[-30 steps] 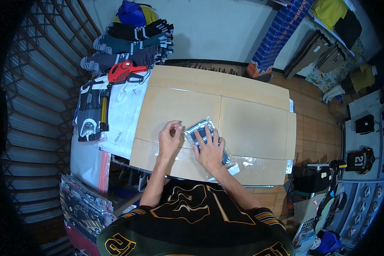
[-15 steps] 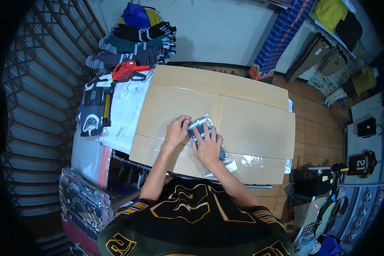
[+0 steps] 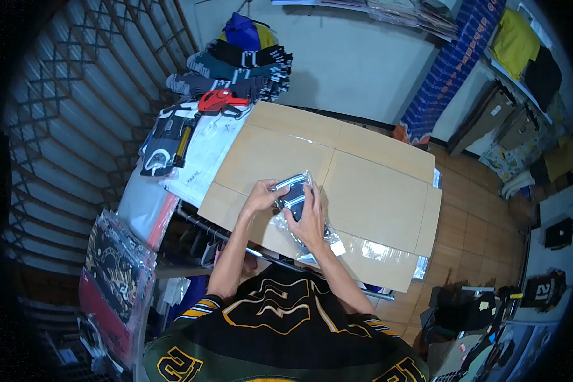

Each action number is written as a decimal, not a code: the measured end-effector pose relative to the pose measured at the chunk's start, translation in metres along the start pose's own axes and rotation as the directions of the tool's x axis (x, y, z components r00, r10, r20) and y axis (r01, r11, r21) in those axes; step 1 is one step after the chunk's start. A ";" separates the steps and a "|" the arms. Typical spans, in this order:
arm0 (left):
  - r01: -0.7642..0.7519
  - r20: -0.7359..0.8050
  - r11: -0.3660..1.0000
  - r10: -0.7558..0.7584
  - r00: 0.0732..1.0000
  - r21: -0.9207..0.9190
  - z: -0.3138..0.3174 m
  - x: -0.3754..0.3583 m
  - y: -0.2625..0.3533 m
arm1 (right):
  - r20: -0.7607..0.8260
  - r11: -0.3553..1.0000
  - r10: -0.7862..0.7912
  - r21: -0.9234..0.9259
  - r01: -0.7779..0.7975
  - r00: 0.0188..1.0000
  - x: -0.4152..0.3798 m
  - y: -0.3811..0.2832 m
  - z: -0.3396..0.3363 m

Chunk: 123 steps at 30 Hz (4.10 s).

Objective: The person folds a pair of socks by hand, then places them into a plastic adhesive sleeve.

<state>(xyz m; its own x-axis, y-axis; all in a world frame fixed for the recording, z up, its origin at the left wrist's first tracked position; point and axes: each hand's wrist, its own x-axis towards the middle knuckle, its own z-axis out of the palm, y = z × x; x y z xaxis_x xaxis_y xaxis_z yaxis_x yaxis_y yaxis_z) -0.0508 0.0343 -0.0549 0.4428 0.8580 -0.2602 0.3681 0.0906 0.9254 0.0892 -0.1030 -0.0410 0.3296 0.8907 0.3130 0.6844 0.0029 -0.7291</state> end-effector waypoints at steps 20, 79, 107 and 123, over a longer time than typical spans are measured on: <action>-0.251 -0.563 0.908 0.020 0.826 -0.336 0.028 -0.229 0.018 | 0.633 0.540 -0.248 0.719 -0.438 0.733 -0.009 -0.024 -0.043; -0.420 -0.478 0.907 -0.355 -0.803 0.033 -0.173 -0.847 -0.190 | 0.717 0.616 -0.697 0.589 -0.523 -0.015 -0.447 -0.541 0.251; 0.265 -0.969 0.955 -0.072 -0.237 -0.136 -0.350 -0.967 -0.318 | 0.940 0.921 -0.336 0.317 -0.225 -0.055 -0.521 -0.662 0.396; 0.265 -0.998 0.963 -0.041 -0.052 -0.054 -0.350 -0.964 -0.340 | 0.900 0.894 -0.391 0.321 0.314 0.194 -0.585 -0.643 0.401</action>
<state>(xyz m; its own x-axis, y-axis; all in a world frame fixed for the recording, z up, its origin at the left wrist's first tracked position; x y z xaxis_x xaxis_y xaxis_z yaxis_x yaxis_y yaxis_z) -0.8894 -0.6469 -0.0223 -0.8541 0.4557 0.2506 0.4279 0.3419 0.8367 -0.8045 -0.4441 0.0010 -0.7891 0.5801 -0.2018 0.5062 0.4282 -0.7486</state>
